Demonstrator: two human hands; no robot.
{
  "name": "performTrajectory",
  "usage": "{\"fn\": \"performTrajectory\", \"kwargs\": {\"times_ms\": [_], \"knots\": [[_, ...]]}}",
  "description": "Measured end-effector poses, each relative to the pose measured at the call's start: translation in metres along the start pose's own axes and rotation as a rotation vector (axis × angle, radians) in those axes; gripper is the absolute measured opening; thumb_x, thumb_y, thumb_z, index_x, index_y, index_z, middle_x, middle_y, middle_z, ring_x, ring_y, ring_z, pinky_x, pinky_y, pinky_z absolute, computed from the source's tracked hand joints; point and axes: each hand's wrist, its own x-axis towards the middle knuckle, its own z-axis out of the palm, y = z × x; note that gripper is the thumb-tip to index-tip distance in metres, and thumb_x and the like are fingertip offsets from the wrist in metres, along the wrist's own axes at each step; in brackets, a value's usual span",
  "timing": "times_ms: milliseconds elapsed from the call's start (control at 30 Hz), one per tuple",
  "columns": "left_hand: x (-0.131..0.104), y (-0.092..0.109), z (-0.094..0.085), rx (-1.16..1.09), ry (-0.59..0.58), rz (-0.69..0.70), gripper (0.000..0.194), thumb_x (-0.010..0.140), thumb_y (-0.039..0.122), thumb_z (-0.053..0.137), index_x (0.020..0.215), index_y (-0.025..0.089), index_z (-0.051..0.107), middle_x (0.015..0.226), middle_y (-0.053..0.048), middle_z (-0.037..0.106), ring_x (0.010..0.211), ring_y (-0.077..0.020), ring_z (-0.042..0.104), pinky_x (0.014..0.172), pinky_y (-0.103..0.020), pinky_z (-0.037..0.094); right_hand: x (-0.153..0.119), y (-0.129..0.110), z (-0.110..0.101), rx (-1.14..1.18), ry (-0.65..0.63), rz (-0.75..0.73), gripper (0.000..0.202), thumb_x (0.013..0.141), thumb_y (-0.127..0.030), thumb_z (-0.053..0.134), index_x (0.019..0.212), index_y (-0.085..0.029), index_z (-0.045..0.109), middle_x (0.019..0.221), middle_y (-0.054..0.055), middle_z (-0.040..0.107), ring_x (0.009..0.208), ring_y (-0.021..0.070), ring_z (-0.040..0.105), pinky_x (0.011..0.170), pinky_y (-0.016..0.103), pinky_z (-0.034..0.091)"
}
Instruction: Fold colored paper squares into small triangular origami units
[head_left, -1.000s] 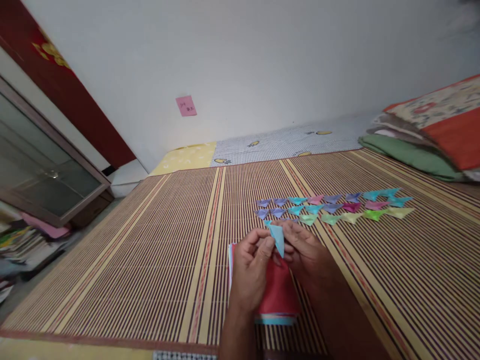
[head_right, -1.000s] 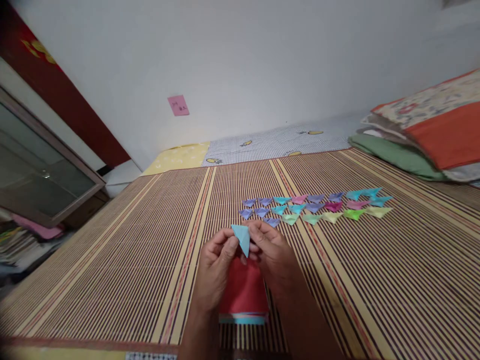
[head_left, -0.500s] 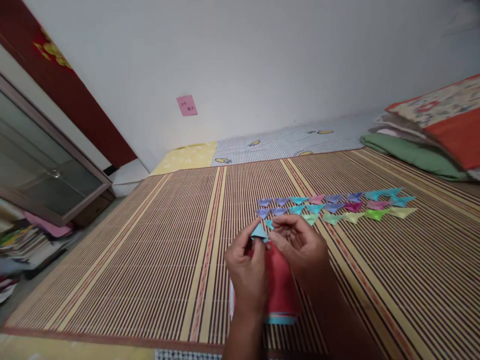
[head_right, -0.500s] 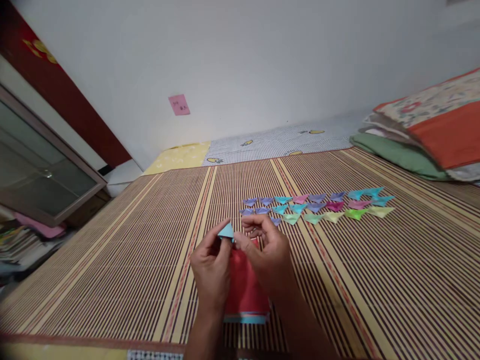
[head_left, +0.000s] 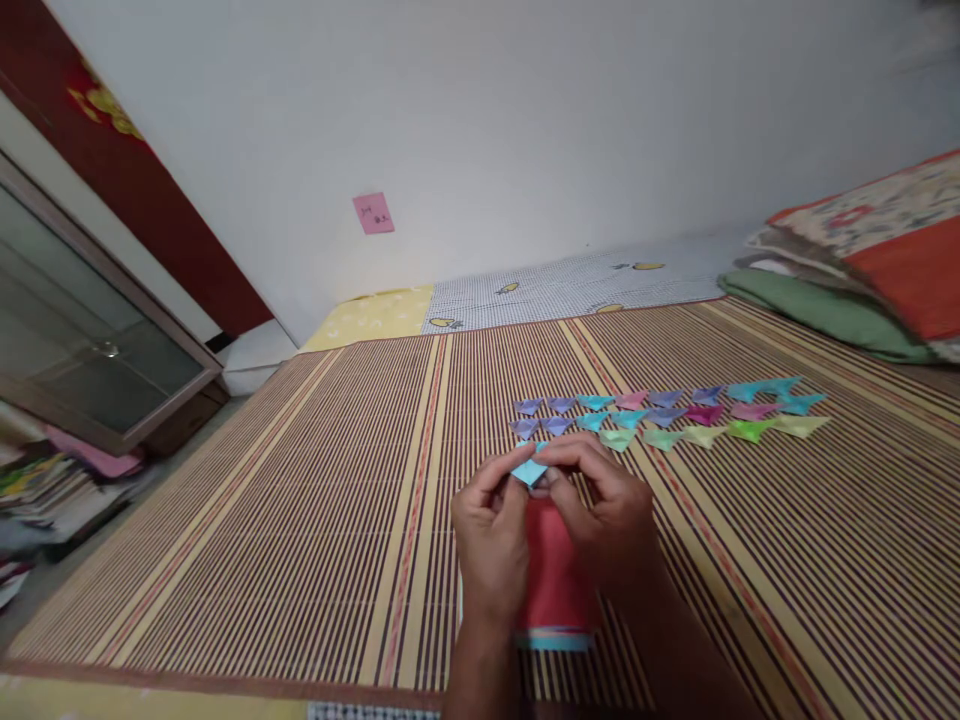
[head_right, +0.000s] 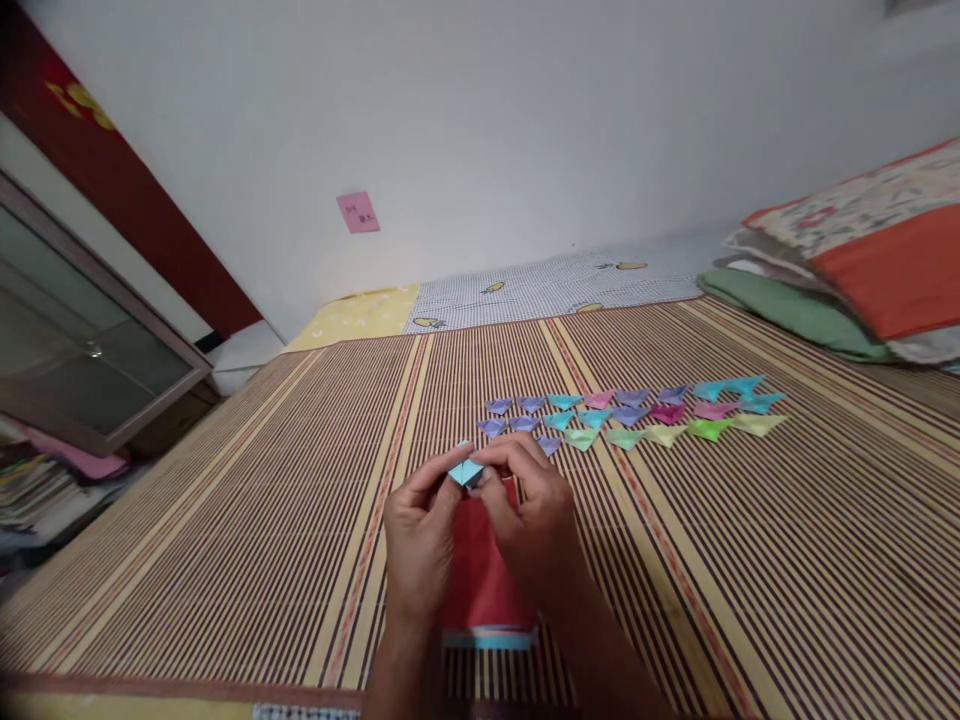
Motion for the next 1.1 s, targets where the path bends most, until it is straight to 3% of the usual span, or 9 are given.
{"fn": "performTrajectory", "kwargs": {"times_ms": [167,300,400,500,600,700,800,933,1100], "knots": [[0.001,0.002,-0.003,0.023,-0.027,0.029,0.027,0.088,0.014,0.06,0.1,0.021,0.083,0.105,-0.007,0.08,0.103,-0.0223,0.073,0.095,-0.035,0.057,0.002,0.004,-0.005,0.07,-0.078,0.032,0.017,0.09,-0.014,0.057,0.089,-0.024,0.071,0.096,0.005,0.07,0.097,0.0237,0.068,0.085,0.039,0.054],[0.0,0.001,0.001,-0.058,-0.041,-0.038,0.019,0.088,0.022,0.069,0.103,0.019,0.081,0.105,-0.009,0.08,0.098,-0.0211,0.075,0.088,-0.032,0.06,0.0,0.008,-0.005,0.146,-0.007,0.161,0.004,0.09,-0.023,0.068,0.09,-0.024,0.072,0.092,0.005,0.072,0.091,0.0235,0.069,0.083,0.038,0.056],[0.0,-0.004,0.006,-0.181,-0.03,-0.084,0.041,0.088,0.019,0.072,0.129,0.021,0.069,0.1,-0.006,0.077,0.087,-0.0164,0.075,0.079,-0.027,0.061,-0.001,0.012,-0.004,0.258,0.014,0.354,0.014,0.089,-0.031,0.072,0.1,-0.023,0.074,0.092,0.005,0.074,0.083,0.0218,0.07,0.076,0.036,0.059],[0.0,-0.007,0.009,-0.208,-0.016,-0.074,0.056,0.087,0.015,0.072,0.141,0.022,0.058,0.089,0.0,0.072,0.076,-0.0115,0.072,0.073,-0.021,0.059,0.0,0.013,-0.005,0.318,-0.064,0.386,0.014,0.091,-0.034,0.071,0.094,-0.022,0.075,0.09,0.005,0.072,0.08,0.0199,0.069,0.072,0.032,0.06],[0.001,-0.006,0.009,-0.203,-0.02,-0.095,0.047,0.084,0.017,0.076,0.129,0.02,0.064,0.086,0.0,0.073,0.074,-0.0109,0.072,0.071,-0.02,0.058,0.001,0.014,-0.007,0.347,-0.067,0.381,0.014,0.091,-0.034,0.071,0.086,-0.021,0.074,0.085,0.003,0.069,0.075,0.0177,0.067,0.069,0.03,0.06],[0.003,-0.004,0.006,-0.224,-0.131,-0.199,0.024,0.081,0.026,0.081,0.098,0.014,0.07,0.076,-0.003,0.075,0.064,-0.0134,0.072,0.064,-0.024,0.06,0.002,0.016,-0.009,0.406,-0.054,0.418,0.016,0.09,-0.037,0.073,0.084,-0.021,0.072,0.079,0.002,0.068,0.069,0.0167,0.065,0.064,0.029,0.06],[0.005,-0.004,0.004,-0.223,-0.233,-0.265,0.028,0.08,0.037,0.082,0.076,0.014,0.066,0.066,-0.005,0.074,0.055,-0.0152,0.07,0.056,-0.026,0.059,0.001,0.016,-0.009,0.418,-0.061,0.45,0.017,0.088,-0.038,0.074,0.085,-0.021,0.072,0.074,0.001,0.067,0.064,0.0156,0.063,0.057,0.026,0.056],[0.003,-0.004,0.004,-0.19,-0.261,-0.245,0.031,0.081,0.041,0.081,0.076,0.015,0.065,0.065,-0.004,0.074,0.054,-0.0156,0.07,0.055,-0.026,0.058,0.0,0.011,-0.009,0.406,-0.038,0.491,0.02,0.087,-0.04,0.076,0.086,-0.02,0.074,0.069,0.0,0.064,0.057,0.014,0.057,0.051,0.025,0.05],[-0.001,-0.002,0.005,-0.151,-0.323,-0.209,0.021,0.086,0.033,0.078,0.08,0.015,0.067,0.07,-0.003,0.074,0.062,-0.0129,0.07,0.067,-0.025,0.057,0.003,0.011,-0.013,0.557,-0.099,0.61,0.025,0.084,-0.043,0.078,0.077,-0.021,0.068,0.061,-0.004,0.057,0.05,0.0115,0.051,0.047,0.023,0.046]]}}
